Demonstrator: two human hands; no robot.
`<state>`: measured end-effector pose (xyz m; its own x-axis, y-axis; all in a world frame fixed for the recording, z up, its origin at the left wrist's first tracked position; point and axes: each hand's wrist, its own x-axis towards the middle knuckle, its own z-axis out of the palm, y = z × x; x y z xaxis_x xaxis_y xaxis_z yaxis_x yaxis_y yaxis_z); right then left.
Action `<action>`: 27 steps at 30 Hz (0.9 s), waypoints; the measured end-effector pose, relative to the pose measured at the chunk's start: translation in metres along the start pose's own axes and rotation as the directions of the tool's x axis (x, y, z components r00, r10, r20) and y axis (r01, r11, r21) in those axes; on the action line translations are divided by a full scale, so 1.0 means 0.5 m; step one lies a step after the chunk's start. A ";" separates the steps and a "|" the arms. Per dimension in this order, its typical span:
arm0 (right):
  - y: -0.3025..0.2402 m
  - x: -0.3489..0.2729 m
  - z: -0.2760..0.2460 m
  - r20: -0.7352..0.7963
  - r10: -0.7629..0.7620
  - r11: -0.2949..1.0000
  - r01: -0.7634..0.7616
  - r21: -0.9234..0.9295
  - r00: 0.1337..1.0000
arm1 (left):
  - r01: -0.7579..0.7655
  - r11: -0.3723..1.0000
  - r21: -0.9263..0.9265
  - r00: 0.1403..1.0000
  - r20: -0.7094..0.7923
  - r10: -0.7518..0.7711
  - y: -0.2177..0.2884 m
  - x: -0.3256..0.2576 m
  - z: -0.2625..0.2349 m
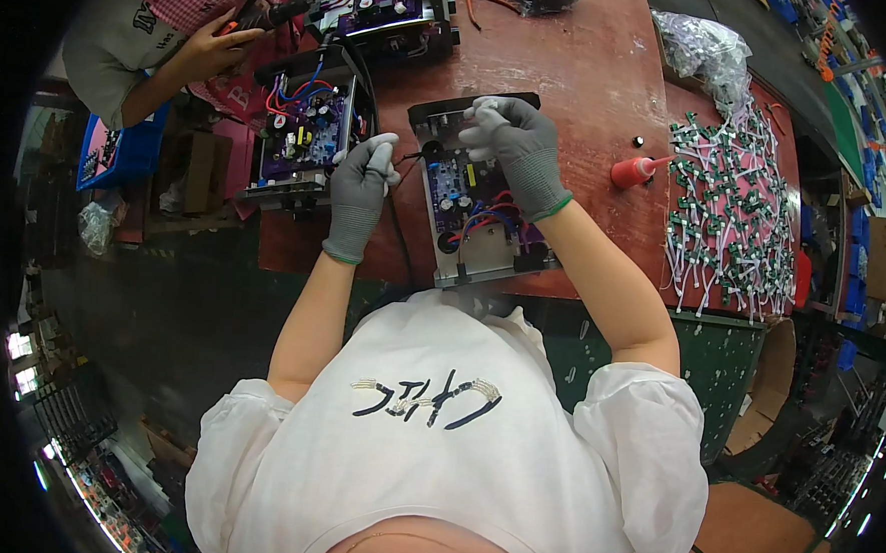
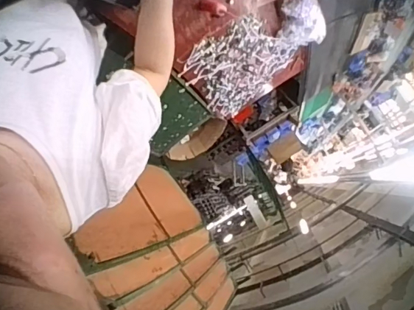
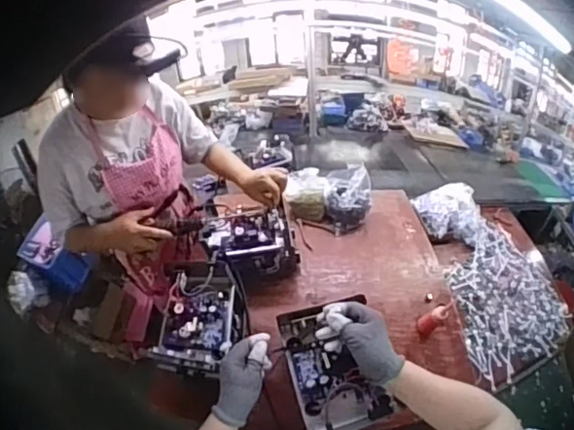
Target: The person assembles electronic devices on a workbench. They open the casing of two black units, connect internal wires, and use a screwdriver to secure components. A coworker performs similar assembly tasks nearby.
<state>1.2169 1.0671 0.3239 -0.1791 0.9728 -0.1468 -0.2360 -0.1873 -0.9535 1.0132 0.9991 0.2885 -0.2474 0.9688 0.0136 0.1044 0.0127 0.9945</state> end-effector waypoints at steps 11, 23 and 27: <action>-0.002 -0.016 -0.047 -0.002 -0.086 0.911 0.078 -0.406 0.996 | -0.348 0.765 0.542 0.927 0.079 0.366 0.038 0.017 0.002; -0.006 -0.007 -0.041 -0.009 -0.167 0.273 0.038 -0.961 0.986 | -0.609 0.355 0.710 0.767 0.411 0.493 0.095 0.090 0.088; -0.020 0.005 -0.015 -0.020 -0.107 0.044 -0.015 -0.999 0.994 | -0.614 0.391 0.686 0.778 0.443 0.446 0.074 0.113 0.102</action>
<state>1.2259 1.0724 0.3314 -0.1340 0.9897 -0.0495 0.9463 0.1130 -0.3030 1.0523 1.0672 0.3207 0.2804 0.8691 0.4075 0.8535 -0.4200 0.3085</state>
